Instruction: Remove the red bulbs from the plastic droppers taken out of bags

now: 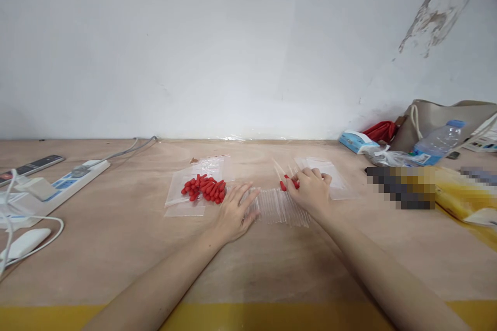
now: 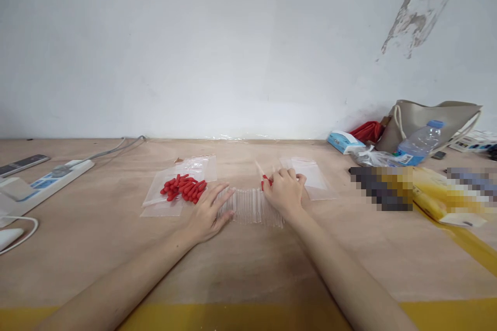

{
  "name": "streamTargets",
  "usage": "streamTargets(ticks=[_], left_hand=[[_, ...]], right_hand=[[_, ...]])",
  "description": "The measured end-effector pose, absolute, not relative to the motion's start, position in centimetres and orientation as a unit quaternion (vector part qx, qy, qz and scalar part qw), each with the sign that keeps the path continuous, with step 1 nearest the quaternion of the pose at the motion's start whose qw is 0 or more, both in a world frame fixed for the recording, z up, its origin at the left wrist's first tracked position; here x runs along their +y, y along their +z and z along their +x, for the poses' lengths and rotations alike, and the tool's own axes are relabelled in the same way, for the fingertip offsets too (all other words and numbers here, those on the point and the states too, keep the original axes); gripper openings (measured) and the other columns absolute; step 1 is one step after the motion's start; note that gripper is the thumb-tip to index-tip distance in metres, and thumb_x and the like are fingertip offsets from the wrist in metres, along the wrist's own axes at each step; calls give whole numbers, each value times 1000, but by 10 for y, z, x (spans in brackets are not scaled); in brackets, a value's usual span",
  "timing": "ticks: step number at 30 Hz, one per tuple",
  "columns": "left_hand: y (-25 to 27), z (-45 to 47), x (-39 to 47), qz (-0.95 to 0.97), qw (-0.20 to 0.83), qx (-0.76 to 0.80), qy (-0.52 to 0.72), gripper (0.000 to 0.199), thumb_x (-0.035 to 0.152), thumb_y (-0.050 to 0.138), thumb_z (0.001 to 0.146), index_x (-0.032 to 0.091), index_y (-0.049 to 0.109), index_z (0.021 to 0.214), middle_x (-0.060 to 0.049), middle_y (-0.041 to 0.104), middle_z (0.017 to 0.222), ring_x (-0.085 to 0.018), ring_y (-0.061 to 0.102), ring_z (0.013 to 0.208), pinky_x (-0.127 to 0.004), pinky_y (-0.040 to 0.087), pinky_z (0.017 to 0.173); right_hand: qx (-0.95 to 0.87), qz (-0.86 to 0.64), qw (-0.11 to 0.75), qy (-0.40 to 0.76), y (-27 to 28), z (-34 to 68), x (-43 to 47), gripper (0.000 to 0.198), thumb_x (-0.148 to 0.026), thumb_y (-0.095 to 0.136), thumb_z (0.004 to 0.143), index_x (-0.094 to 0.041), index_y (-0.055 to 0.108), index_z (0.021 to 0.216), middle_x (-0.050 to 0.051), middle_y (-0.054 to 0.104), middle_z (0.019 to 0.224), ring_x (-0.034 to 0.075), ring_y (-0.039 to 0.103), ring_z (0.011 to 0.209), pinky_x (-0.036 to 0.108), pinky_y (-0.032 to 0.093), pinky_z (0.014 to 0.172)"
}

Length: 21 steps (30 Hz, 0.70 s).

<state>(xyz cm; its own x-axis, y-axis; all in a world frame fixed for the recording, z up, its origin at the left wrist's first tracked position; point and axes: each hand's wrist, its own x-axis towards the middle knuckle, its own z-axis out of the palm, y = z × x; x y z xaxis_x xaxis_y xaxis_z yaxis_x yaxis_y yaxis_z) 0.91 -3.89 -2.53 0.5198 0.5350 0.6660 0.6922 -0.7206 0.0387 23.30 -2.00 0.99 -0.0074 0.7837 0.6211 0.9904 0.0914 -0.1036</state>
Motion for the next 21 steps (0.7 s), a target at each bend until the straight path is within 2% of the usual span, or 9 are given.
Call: streamTargets(ticks=[3, 5, 7, 9, 12, 15, 21], left_hand=[[-22, 11, -42, -838, 165, -367, -367, 45, 25, 47, 84, 18, 39, 127, -15, 34, 135, -27, 30, 125, -45, 30, 98], [-20, 12, -44, -834, 191, -360, -372, 41, 23, 49, 83, 20, 44, 124, -13, 40, 132, -27, 33, 123, -47, 27, 99], [-19, 14, -46, -843, 199, -342, -363, 32, 23, 51, 82, 23, 52, 115, -8, 53, 119, -24, 43, 114, -48, 24, 99], [-20, 14, -47, -855, 197, -327, -352, 22, 23, 52, 82, 26, 59, 102, -2, 64, 95, -19, 53, 96, -47, 24, 98], [-22, 14, -48, -862, 190, -325, -339, 14, 22, 51, 82, 25, 62, 92, 2, 63, 72, -13, 54, 76, -43, 26, 94], [-21, 13, -50, -866, 187, -328, -327, 14, 21, 50, 82, 24, 62, 88, 2, 61, 70, -13, 52, 73, -42, 27, 92], [-20, 13, -54, -871, 203, -323, -309, 15, 15, 48, 80, 22, 62, 82, 1, 59, 64, -14, 50, 70, -41, 28, 87]], right_hand=[[-755, -534, 326, -198, 2, 230, -38, 19, -30, 46, 82, -18, 60, 75, 5, 63, 79, 18, 49, 80, 38, 23, 80], [-798, -452, 348, -195, -8, 227, -49, 15, -27, 48, 82, -19, 59, 78, 3, 63, 80, 16, 50, 80, 37, 22, 85], [-818, -402, 367, -185, -18, 224, -57, 12, -24, 49, 82, -19, 59, 76, 1, 63, 78, 14, 50, 79, 36, 21, 88], [-823, -388, 379, -170, -26, 221, -60, 12, -23, 49, 82, -19, 58, 76, 0, 63, 77, 13, 50, 77, 36, 21, 89], [-824, -387, 383, -155, -31, 219, -59, 13, -29, 50, 82, -20, 60, 83, 1, 64, 79, 14, 51, 80, 37, 21, 90], [-826, -385, 380, -156, -32, 218, -57, 14, -31, 52, 81, -25, 62, 89, 0, 65, 76, 15, 51, 80, 38, 19, 91], [-831, -383, 370, -161, -31, 220, -59, 14, -27, 53, 81, -25, 65, 76, -3, 60, 59, 12, 51, 71, 37, 19, 91]])
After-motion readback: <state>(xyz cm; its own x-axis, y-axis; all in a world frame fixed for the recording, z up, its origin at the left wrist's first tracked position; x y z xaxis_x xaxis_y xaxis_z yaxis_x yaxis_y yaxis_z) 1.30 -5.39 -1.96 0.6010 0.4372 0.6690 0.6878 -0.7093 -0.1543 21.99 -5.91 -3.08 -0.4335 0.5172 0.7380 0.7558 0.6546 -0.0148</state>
